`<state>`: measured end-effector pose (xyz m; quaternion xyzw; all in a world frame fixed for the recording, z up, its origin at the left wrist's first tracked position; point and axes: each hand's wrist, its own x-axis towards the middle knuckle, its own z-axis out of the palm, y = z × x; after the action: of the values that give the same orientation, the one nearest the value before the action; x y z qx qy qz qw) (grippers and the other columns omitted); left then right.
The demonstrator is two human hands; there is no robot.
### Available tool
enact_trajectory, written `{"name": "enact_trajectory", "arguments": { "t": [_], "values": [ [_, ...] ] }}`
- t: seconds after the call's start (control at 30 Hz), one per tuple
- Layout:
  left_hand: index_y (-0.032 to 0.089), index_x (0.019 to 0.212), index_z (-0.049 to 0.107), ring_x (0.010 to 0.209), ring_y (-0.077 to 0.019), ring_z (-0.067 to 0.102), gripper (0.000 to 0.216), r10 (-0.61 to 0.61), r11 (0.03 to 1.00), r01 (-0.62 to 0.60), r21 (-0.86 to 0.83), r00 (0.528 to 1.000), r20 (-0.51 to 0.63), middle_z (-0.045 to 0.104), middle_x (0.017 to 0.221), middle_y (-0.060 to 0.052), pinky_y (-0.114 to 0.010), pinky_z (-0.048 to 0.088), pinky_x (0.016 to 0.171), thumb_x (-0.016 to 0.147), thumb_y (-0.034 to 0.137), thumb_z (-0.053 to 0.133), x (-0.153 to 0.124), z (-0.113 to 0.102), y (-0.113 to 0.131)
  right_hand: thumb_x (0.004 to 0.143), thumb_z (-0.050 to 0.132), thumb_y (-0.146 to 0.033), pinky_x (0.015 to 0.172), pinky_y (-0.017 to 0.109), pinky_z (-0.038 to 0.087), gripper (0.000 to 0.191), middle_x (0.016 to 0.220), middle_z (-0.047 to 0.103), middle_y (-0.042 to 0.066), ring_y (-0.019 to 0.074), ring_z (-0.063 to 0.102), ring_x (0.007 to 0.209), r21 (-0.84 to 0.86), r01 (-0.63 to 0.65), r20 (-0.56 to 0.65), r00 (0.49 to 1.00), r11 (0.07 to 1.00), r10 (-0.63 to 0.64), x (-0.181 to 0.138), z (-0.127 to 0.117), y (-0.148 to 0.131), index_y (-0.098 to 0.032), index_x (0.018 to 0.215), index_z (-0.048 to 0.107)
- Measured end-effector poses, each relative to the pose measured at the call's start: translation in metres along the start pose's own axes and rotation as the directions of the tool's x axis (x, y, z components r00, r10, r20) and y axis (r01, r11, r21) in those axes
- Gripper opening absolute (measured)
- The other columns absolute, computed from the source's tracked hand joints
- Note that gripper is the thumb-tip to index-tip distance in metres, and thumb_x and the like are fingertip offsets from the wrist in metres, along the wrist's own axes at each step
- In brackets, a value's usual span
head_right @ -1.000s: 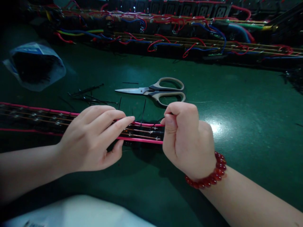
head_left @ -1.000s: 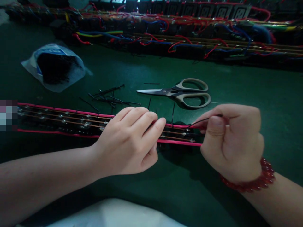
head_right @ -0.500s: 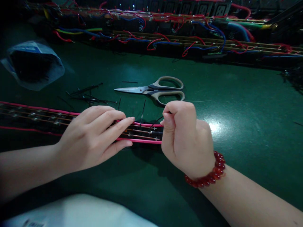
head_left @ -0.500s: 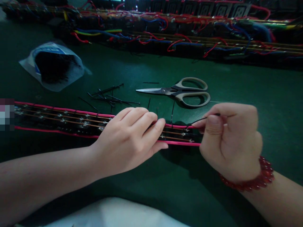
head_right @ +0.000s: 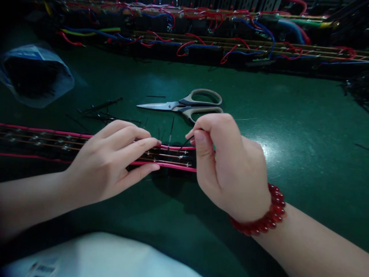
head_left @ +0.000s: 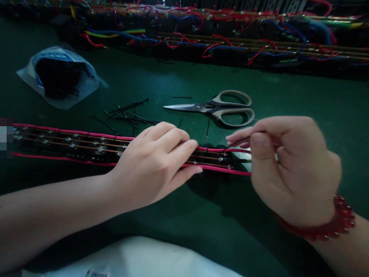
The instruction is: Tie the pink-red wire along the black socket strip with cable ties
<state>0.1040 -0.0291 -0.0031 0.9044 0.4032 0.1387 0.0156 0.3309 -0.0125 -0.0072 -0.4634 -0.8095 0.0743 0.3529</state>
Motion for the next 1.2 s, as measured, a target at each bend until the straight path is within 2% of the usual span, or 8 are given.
{"name": "enact_trajectory", "arguments": {
  "t": [0.1,0.27,0.57,0.93,1.07,1.2],
  "values": [
    [0.012,0.110,0.065,0.095,-0.0236,0.057,0.029,-0.009,0.999,0.009,-0.040,1.000,-0.001,0.066,0.105,-0.011,-0.040,0.054,0.080,0.098,0.035,0.052,-0.001,0.001,-0.001,0.096,0.052,-0.019,0.064,0.033,0.057,0.008,0.097,0.071,0.003,0.0198,0.073,0.084,0.203,-0.067,0.023,0.998,0.977,0.064,0.003,-0.004,-0.003,-0.026,0.101,0.053],
    [0.014,0.110,0.065,0.096,-0.0236,0.057,0.028,-0.020,0.999,0.020,-0.047,1.000,-0.004,0.066,0.108,-0.010,-0.040,0.053,0.081,0.098,0.034,0.051,0.000,0.002,-0.001,0.096,0.053,-0.023,0.060,0.034,0.059,0.008,0.089,0.072,0.000,0.0209,0.073,0.079,0.350,-0.188,0.076,0.982,0.918,0.172,0.002,0.002,-0.001,-0.029,0.100,0.056],
    [0.014,0.113,0.065,0.097,-0.0257,0.061,0.026,0.015,0.999,-0.014,0.034,0.999,-0.038,0.068,0.109,-0.010,-0.043,0.052,0.080,0.098,0.029,0.051,0.001,0.001,0.004,0.096,0.055,-0.027,0.069,0.033,0.058,0.006,0.090,0.072,-0.001,0.0177,0.072,0.081,0.342,-0.254,0.125,0.967,0.905,0.224,0.005,0.007,-0.001,-0.028,0.095,0.061],
    [0.012,0.121,0.061,0.098,-0.0262,0.061,0.030,0.008,0.994,-0.002,0.107,0.998,-0.058,0.067,0.109,-0.010,-0.041,0.053,0.080,0.096,0.027,0.053,-0.004,0.008,0.010,0.095,0.059,-0.025,0.072,0.035,0.058,0.010,0.094,0.073,-0.002,0.0183,0.071,0.081,0.259,-0.204,0.091,0.978,0.944,0.186,0.006,0.004,0.003,-0.031,0.100,0.064],
    [0.012,0.121,0.060,0.100,-0.0268,0.062,0.029,-0.011,0.992,0.017,0.128,0.999,-0.045,0.067,0.110,-0.011,-0.042,0.053,0.080,0.097,0.027,0.052,-0.005,0.008,0.013,0.093,0.061,-0.023,0.068,0.033,0.059,0.009,0.093,0.076,-0.001,0.0188,0.071,0.078,0.145,-0.078,0.141,0.988,0.986,0.057,0.008,0.003,0.001,-0.028,0.098,0.068],
    [0.011,0.122,0.058,0.101,-0.0274,0.061,0.030,-0.007,0.986,0.013,0.166,0.999,-0.039,0.066,0.112,-0.013,-0.041,0.053,0.081,0.097,0.025,0.050,-0.005,0.011,0.015,0.091,0.062,-0.018,0.069,0.033,0.061,0.013,0.094,0.077,0.001,0.0198,0.072,0.081,0.142,0.050,0.195,0.978,0.989,-0.078,0.009,0.004,0.000,-0.026,0.097,0.070]
  ]
}}
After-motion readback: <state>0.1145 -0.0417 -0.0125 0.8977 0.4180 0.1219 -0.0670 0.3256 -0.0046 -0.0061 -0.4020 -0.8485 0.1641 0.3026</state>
